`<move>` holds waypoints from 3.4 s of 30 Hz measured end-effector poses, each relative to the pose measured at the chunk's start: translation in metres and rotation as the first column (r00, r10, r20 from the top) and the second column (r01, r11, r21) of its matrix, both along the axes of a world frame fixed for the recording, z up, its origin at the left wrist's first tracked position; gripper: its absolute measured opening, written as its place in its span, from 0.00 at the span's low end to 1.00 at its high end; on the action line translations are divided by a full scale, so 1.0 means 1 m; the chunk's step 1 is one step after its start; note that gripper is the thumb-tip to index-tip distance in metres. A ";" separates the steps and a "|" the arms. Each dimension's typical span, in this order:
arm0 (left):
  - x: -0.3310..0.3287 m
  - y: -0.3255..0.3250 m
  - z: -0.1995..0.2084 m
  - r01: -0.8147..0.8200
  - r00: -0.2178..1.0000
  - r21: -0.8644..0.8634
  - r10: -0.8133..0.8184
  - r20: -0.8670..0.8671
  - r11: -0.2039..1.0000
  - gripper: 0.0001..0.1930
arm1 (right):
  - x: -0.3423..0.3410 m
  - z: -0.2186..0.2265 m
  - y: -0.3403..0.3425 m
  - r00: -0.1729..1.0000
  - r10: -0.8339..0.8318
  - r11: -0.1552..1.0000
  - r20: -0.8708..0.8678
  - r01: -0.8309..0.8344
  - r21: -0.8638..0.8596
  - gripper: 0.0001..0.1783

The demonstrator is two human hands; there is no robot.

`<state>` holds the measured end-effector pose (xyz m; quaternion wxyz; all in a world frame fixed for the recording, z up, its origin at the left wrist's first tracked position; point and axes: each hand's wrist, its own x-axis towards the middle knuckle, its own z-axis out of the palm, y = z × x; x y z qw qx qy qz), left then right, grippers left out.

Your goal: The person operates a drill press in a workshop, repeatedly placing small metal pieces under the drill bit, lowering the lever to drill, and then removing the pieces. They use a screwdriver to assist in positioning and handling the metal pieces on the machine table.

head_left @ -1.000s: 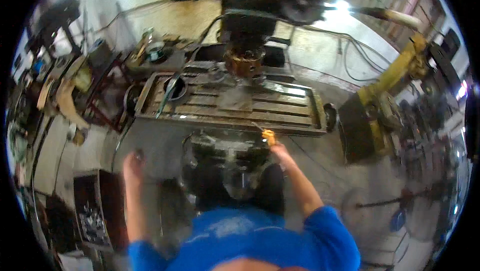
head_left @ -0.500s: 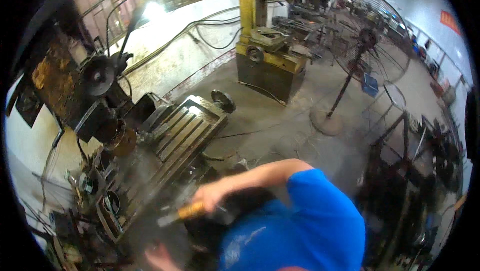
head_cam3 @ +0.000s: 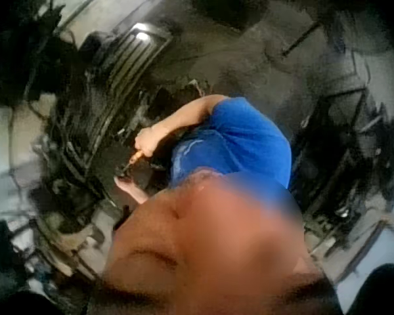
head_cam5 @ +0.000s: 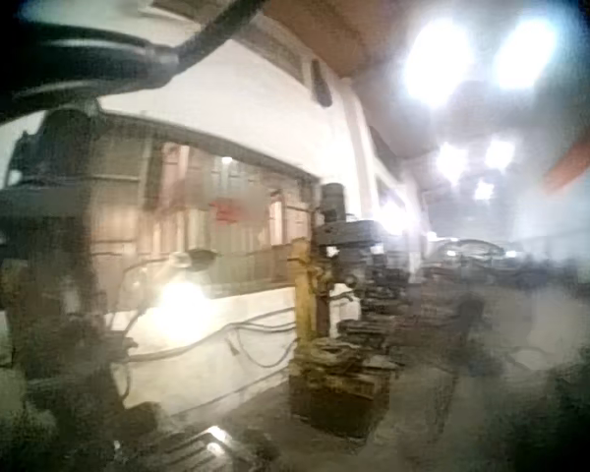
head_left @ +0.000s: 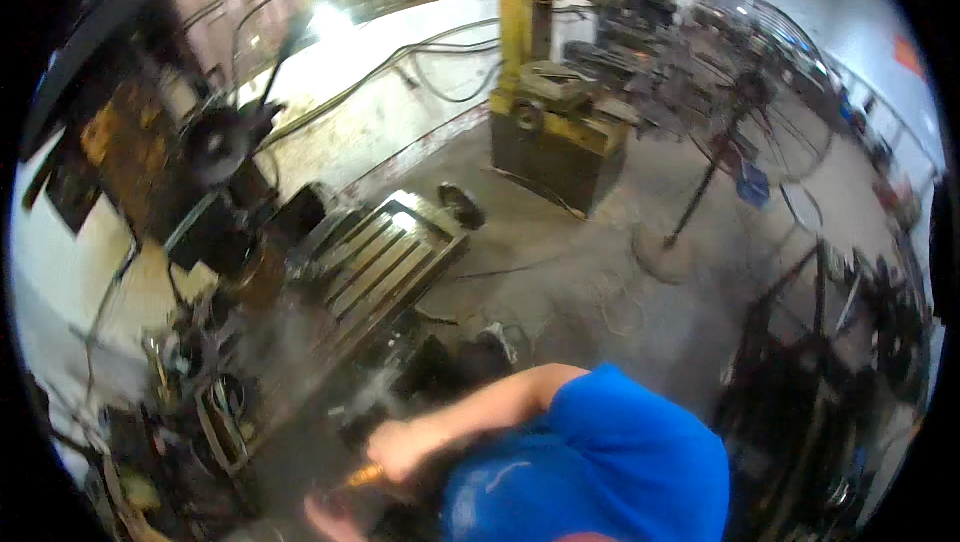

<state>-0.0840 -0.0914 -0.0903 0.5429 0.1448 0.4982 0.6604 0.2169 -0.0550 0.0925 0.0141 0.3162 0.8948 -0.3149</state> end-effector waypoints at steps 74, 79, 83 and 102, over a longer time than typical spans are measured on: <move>0.154 0.305 0.109 0.364 -0.370 -0.109 0.036 -0.928 0.925 0.14 | 0.184 -0.052 0.157 0.686 -0.671 0.727 -0.281 0.684 -0.067 0.21; 0.161 0.297 0.117 0.196 -0.187 -0.012 0.026 -0.982 0.980 0.16 | 0.216 0.066 0.173 0.734 -0.527 0.724 -0.428 0.652 0.227 0.18; 0.155 0.312 0.116 0.134 -0.112 -0.126 -0.112 -0.987 0.983 0.14 | 0.245 0.211 0.227 0.416 -0.009 0.691 -0.910 0.660 0.295 0.25; 0.146 0.315 0.110 0.147 0.050 -0.093 -0.101 -0.994 0.985 0.18 | 0.213 0.171 0.157 0.108 0.236 0.764 -0.966 0.594 0.253 0.24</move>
